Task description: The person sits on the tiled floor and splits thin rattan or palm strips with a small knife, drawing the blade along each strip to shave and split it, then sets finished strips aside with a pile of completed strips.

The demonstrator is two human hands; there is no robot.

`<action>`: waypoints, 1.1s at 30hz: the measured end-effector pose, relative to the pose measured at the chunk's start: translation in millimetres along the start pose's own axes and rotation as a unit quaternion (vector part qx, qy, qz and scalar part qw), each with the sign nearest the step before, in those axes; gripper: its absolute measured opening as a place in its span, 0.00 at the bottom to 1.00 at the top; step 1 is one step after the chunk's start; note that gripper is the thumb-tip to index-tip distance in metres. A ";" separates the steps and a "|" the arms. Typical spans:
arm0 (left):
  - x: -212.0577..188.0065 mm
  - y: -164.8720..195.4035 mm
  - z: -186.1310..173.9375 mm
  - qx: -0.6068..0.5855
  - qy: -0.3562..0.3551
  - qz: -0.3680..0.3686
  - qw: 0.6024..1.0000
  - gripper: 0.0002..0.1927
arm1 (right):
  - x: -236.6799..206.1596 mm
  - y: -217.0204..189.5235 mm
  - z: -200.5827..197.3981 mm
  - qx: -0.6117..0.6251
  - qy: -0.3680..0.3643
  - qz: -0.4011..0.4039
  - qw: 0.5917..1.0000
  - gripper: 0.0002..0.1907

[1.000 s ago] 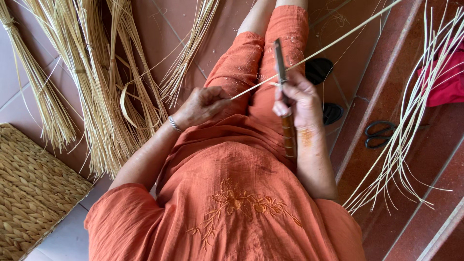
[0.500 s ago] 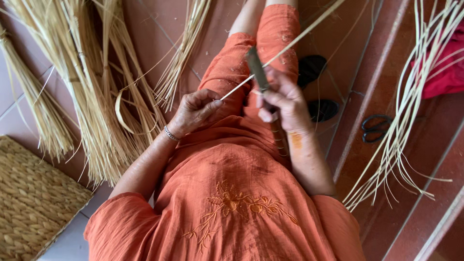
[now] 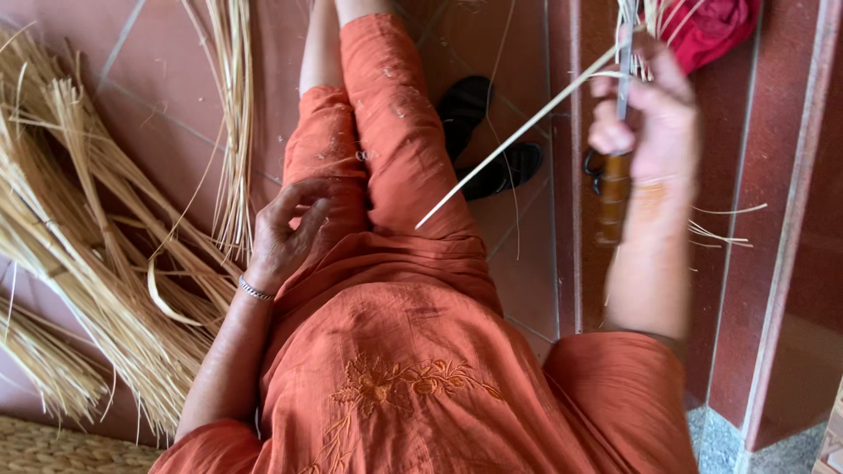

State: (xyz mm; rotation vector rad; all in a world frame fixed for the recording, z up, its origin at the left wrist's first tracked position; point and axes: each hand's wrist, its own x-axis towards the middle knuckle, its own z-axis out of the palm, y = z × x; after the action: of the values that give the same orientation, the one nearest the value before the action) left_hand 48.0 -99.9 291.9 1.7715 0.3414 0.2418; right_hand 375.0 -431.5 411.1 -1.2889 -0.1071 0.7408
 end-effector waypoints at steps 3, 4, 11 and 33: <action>-3.0 -8.3 1.9 -0.034 0.001 -0.041 0.999 0.12 | -15.0 -30.0 -58.2 -0.076 0.044 0.011 0.996 0.25; -4.6 -11.1 2.3 -0.048 0.002 -0.054 0.997 0.12 | -21.6 -32.7 -73.9 -0.114 0.075 0.039 0.990 0.23; 1.6 -19.5 14.2 -0.049 -0.004 -0.076 0.996 0.13 | -83.9 17.3 -145.2 -0.312 0.200 0.273 0.888 0.22; 20.1 -2.8 28.5 -0.058 -0.045 -0.041 0.996 0.12 | -171.0 90.2 -209.6 -0.568 0.399 0.323 0.643 0.29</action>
State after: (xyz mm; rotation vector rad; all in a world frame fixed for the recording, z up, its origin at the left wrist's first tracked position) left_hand 76.3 -118.2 282.4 1.6437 0.3276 0.1203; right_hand 302.0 -692.1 321.2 -2.8774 0.7900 0.5857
